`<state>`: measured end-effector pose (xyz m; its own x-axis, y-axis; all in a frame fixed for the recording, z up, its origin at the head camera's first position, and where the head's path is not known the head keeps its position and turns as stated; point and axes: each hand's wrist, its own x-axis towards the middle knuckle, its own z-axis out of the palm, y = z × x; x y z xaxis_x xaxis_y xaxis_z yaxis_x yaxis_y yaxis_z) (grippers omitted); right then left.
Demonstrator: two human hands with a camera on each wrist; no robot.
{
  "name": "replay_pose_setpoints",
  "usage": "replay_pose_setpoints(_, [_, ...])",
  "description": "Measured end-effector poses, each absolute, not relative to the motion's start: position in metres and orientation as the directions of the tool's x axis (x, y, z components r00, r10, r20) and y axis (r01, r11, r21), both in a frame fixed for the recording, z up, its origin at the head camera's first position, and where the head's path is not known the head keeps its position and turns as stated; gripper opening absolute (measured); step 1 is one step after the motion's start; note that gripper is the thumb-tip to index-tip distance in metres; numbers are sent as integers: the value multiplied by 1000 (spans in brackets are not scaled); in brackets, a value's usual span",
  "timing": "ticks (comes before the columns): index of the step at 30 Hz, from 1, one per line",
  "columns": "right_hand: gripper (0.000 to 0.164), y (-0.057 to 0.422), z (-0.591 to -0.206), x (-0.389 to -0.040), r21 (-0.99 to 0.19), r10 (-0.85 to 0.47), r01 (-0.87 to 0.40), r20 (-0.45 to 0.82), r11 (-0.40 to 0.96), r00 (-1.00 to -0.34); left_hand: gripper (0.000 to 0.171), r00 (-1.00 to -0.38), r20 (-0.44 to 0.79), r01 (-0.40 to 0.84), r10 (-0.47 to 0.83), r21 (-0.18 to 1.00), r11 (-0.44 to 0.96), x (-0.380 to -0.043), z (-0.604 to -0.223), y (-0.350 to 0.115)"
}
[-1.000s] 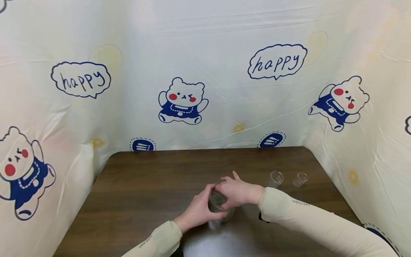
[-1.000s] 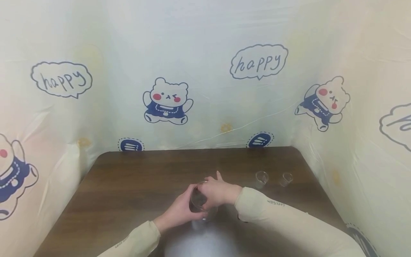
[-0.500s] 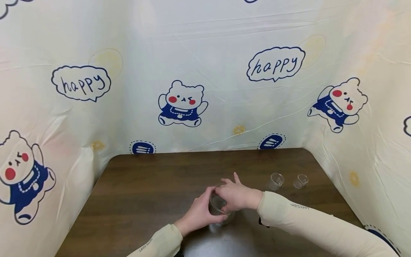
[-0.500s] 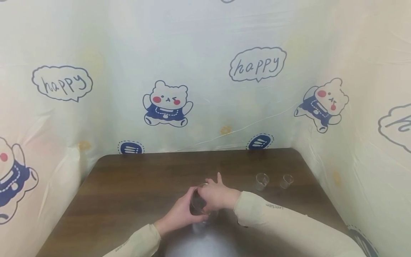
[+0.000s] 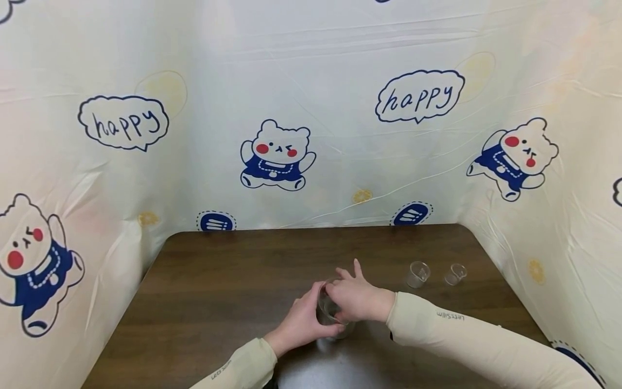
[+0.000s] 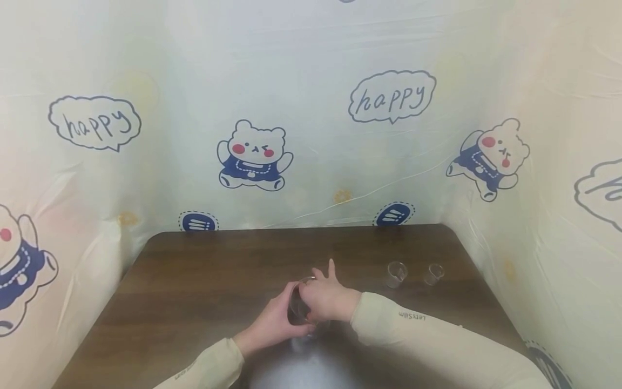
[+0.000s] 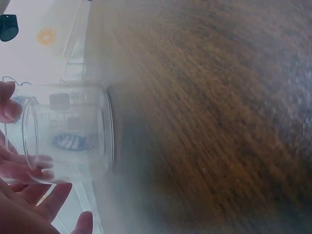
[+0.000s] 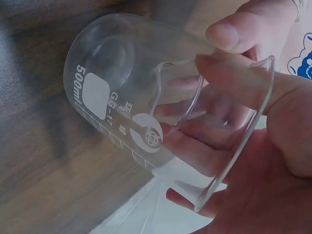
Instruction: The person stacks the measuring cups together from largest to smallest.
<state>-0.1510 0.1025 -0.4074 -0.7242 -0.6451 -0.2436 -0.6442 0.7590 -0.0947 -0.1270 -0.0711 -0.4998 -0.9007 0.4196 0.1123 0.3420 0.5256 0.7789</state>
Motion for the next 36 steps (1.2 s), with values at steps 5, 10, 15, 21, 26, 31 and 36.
replay_pose_setpoints(5, [51, 103, -407, -152, -97, -652, -651, -244, 753, -718, 90, -901, 113, 343, 418, 775, 530, -127, -499, -71])
replay_pose_setpoints(10, [38, 106, -408, -154, -99, -675, -672, -221, 733, -704, 90, -902, 112, 343, 417, 773, 534, -126, -498, -71])
replay_pose_setpoints(15, [34, 109, -409, -157, -81, -702, -702, -196, 707, -684, 90, -900, 109, 346, 423, 769, 538, -126, -497, -72])
replay_pose_setpoints(21, [38, 115, -400, -160, -73, -732, -733, -171, 677, -659, 90, -895, 107, 351, 434, 769, 534, -126, -498, -73])
replay_pose_setpoints(26, [45, 122, -389, -160, -117, -749, -741, -148, 662, -646, 93, -896, 89, 336, 436, 777, 532, -126, -499, -73])
replay_pose_setpoints(31, [42, 128, -382, -158, -114, -782, -774, -112, 623, -613, 102, -898, 72, 306, 434, 811, 499, -125, -502, -72])
replay_pose_setpoints(36, [35, 134, -376, -156, -95, -801, -796, -51, 598, -596, 98, -908, 64, 270, 413, 845, 462, -125, -503, -69])
